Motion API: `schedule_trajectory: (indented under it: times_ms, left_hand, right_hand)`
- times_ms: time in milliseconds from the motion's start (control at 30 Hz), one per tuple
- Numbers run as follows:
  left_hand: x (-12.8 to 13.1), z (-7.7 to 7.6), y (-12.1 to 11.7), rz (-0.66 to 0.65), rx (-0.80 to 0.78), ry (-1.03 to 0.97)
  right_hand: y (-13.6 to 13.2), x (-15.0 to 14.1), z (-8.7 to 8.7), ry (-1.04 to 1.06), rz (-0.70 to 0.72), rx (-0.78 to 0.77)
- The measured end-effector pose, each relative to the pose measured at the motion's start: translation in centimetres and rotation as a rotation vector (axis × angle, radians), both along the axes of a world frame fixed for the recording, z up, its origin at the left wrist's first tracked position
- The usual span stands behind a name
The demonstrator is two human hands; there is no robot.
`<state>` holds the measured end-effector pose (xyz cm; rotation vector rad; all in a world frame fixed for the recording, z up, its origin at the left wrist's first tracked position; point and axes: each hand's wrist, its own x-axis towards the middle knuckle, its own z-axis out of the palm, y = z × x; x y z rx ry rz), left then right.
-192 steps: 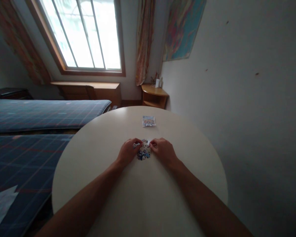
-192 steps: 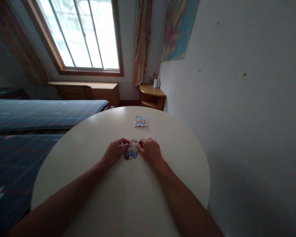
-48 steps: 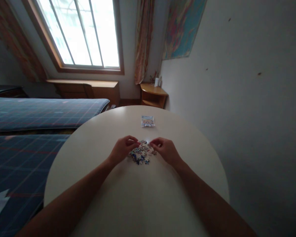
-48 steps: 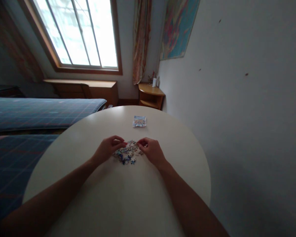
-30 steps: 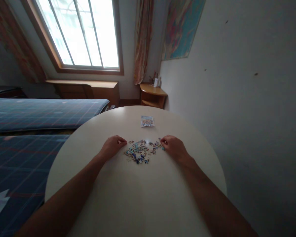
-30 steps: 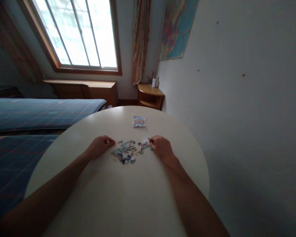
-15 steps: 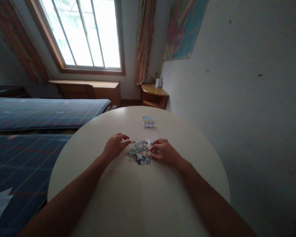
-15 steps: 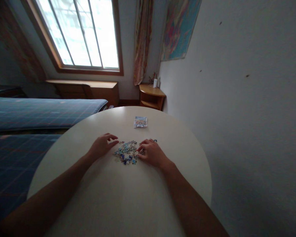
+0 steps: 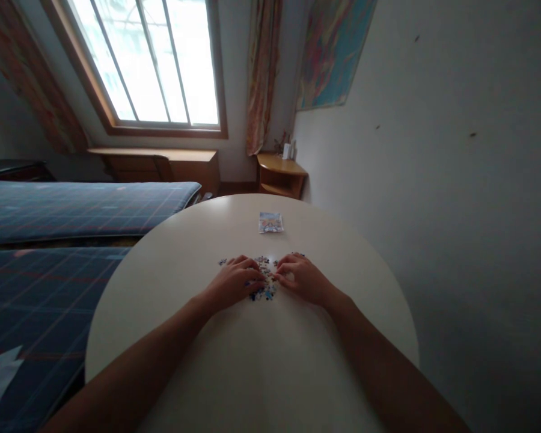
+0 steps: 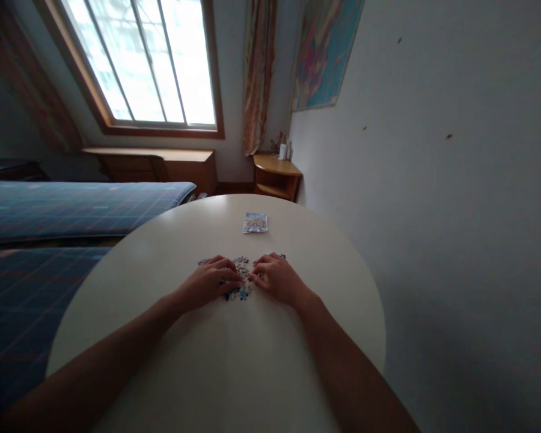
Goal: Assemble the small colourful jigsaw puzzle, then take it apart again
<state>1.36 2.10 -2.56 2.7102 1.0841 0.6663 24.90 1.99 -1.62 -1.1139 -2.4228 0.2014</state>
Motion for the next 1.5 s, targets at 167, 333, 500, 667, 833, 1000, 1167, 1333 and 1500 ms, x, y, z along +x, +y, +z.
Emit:
schedule_trajectory:
  times_ms: [167,333,500,667,833,1000,1167,1333,1500]
  left_hand:
    - [0.6,0.1,0.0,-0.019,0.049,0.025]
    - [0.7,-0.1,0.5,0.1,0.075,-0.059]
    - [-1.3,-0.1,1.8,0.32,-0.028,-0.132]
    - [-4.6,-0.1,3.3,0.486,-0.072,-0.12]
    - [-6.0,-0.6,3.8,0.563,-0.093,-0.051]
    - [-5.8,-0.6,3.7,0.528,-0.075,-0.006]
    - [-4.8,-0.1,3.3,0.424,-0.036,-0.008]
    - [-3.3,-0.2,2.3,0.27,-0.055,0.006]
    - [-2.8,-0.5,2.1,0.219,-0.103,-0.03]
  right_hand:
    - [0.3,0.0,-0.4,-0.033,-0.077,-0.002]
    - [0.2,-0.1,-0.4,-0.093,-0.198,-0.011]
    - [0.2,-0.8,-0.6,-0.066,-0.204,-0.004]
    - [0.2,-2.0,-1.4,-0.082,-0.044,0.015]
    - [0.3,-2.2,-1.6,-0.079,-0.033,0.018]
    - [0.6,-1.5,-1.4,-0.04,-0.09,0.042]
    - [0.7,-1.5,-1.1,-0.041,-0.182,0.044]
    - [0.7,-1.8,-0.8,0.027,-0.228,-0.008]
    - [0.5,-2.3,-0.8,0.123,-0.234,-0.04]
